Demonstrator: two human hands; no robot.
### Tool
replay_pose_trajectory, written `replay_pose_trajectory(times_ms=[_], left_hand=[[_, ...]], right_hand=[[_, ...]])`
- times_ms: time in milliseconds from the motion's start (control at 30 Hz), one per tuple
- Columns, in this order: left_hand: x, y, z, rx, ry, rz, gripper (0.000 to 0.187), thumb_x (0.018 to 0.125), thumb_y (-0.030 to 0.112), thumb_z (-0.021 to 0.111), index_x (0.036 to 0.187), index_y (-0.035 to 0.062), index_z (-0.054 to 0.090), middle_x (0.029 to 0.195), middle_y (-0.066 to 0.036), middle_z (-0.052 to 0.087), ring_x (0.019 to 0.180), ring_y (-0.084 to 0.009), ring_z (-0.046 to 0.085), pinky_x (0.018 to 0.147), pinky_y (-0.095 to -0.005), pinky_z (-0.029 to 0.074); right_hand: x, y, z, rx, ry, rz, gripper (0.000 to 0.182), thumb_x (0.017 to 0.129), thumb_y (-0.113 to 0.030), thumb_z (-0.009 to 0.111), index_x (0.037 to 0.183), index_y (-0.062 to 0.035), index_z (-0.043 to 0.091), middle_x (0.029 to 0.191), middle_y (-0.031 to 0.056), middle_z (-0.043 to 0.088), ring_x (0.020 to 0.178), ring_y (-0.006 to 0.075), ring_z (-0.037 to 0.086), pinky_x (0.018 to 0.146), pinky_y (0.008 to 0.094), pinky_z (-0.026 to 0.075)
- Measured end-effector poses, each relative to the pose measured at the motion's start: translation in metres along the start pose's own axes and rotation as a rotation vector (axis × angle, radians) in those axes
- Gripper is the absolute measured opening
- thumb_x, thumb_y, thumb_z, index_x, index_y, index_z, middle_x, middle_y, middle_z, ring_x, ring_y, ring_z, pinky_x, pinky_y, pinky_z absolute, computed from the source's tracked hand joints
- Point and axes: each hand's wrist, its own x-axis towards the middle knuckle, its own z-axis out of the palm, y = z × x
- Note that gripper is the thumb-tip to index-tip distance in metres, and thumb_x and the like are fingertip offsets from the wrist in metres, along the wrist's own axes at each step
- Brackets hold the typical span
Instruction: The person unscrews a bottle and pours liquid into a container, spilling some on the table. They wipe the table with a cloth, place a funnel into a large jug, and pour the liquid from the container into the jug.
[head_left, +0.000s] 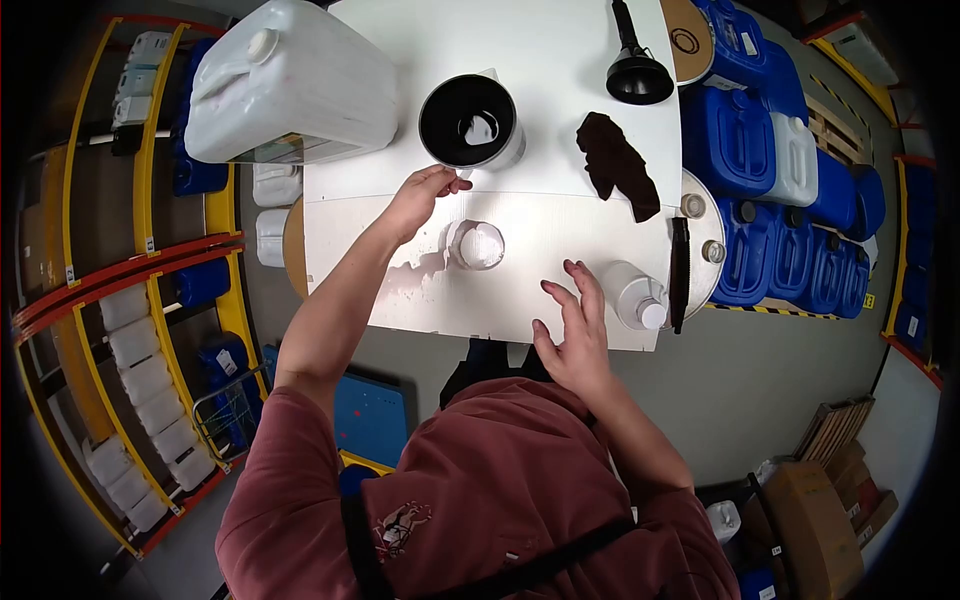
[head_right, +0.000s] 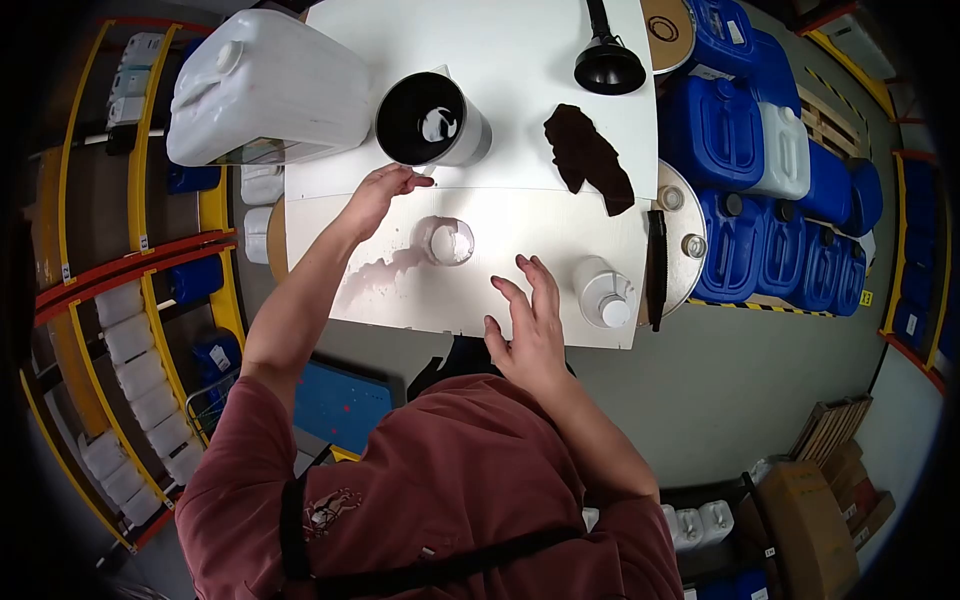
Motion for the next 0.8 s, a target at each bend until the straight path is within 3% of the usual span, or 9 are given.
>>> replay_pose_trajectory(times_ms=[167,233,333,533,633,667,733,767,800], left_hand=[[0.023,0.012,-0.005,0.011,0.01,0.011,0.027,0.103,0.025,0.043,0.084,0.0102,0.054,0.118,-0.015,0.072,0.117,-0.0208,0.059,0.109,-0.0374,0.037],[0.03,0.009,-0.009,0.012,0.002,0.008,0.027,0.104,0.027,0.043,0.098,0.007,0.061,0.11,-0.007,0.073,0.106,-0.0154,0.059,0.106,-0.0333,0.04],[0.035,0.008,-0.008,0.003,0.024,-0.03,0.025,0.103,0.025,0.043,0.087,0.0094,0.055,0.117,-0.014,0.072,0.117,-0.0205,0.059,0.109,-0.0378,0.037],[0.043,0.007,-0.018,0.066,-0.044,0.011,0.027,0.105,0.028,0.043,0.1,0.0065,0.058,0.118,-0.014,0.071,0.116,-0.0197,0.06,0.108,-0.0365,0.04],[0.039,0.008,-0.013,-0.01,0.03,-0.042,0.03,0.105,0.03,0.046,0.105,0.0064,0.063,0.112,-0.008,0.073,0.108,-0.0168,0.063,0.104,-0.0333,0.043],[0.035,0.003,-0.015,-0.044,0.001,-0.004,0.033,0.105,0.034,0.046,0.114,0.005,0.061,0.116,-0.01,0.071,0.111,-0.0198,0.065,0.102,-0.0353,0.045],[0.016,0.005,-0.016,-0.097,0.079,0.0,0.037,0.106,0.036,0.045,0.12,0.0038,0.058,0.122,-0.013,0.069,0.114,-0.0221,0.064,0.103,-0.0371,0.045],[0.003,0.003,-0.017,-0.143,0.148,0.018,0.042,0.107,0.039,0.044,0.125,0.0025,0.054,0.127,-0.016,0.066,0.117,-0.0244,0.063,0.103,-0.0389,0.045],[-0.012,-0.006,-0.023,-0.192,0.222,0.038,0.043,0.107,0.037,0.048,0.13,0.0019,0.051,0.126,-0.017,0.066,0.115,-0.0255,0.064,0.1,-0.0383,0.046]], right_hand=[[0.021,0.025,0.032,0.055,0.051,0.073,0.052,0.082,-0.009,0.069,0.131,-0.0038,0.055,0.148,0.0264,0.037,0.139,0.0465,0.037,0.111,0.0541,0.038],[0.036,0.033,0.041,0.018,0.135,0.146,0.057,0.082,-0.009,0.069,0.135,-0.0034,0.05,0.149,0.0283,0.035,0.139,0.0469,0.035,0.11,0.0537,0.038],[0.065,0.054,0.059,0.031,0.267,0.251,0.063,0.081,-0.009,0.069,0.14,-0.0029,0.046,0.152,0.0293,0.032,0.14,0.0478,0.033,0.111,0.0533,0.037],[0.142,0.099,0.071,-0.247,0.5,0.473,0.081,0.08,-0.014,0.07,0.153,-0.0103,0.036,0.16,0.025,0.025,0.149,0.0464,0.021,0.122,0.0557,0.018],[0.181,0.123,0.066,-0.353,0.418,0.692,0.093,0.079,-0.03,0.077,0.158,-0.0158,0.03,0.164,0.0241,0.02,0.152,0.0452,0.015,0.124,0.0573,0.012],[0.19,0.134,0.068,-0.411,0.369,0.71,0.095,0.079,-0.037,0.078,0.158,-0.0165,0.03,0.164,0.0224,0.022,0.153,0.0445,0.014,0.124,0.0577,0.012],[0.198,0.158,0.078,-0.457,0.25,0.754,0.091,0.08,-0.041,0.076,0.157,-0.0184,0.033,0.165,0.0193,0.022,0.153,0.0433,0.014,0.123,0.0585,0.012],[0.197,0.169,0.084,-0.555,0.272,0.696,0.072,0.084,-0.04,0.073,0.147,-0.0172,0.048,0.164,0.0168,0.028,0.152,0.0426,0.019,0.122,0.059,0.015],[0.192,0.178,0.087,-0.632,0.282,0.638,0.059,0.086,-0.038,0.071,0.139,-0.0156,0.055,0.162,0.0159,0.032,0.15,0.0419,0.022,0.121,0.0586,0.017]])
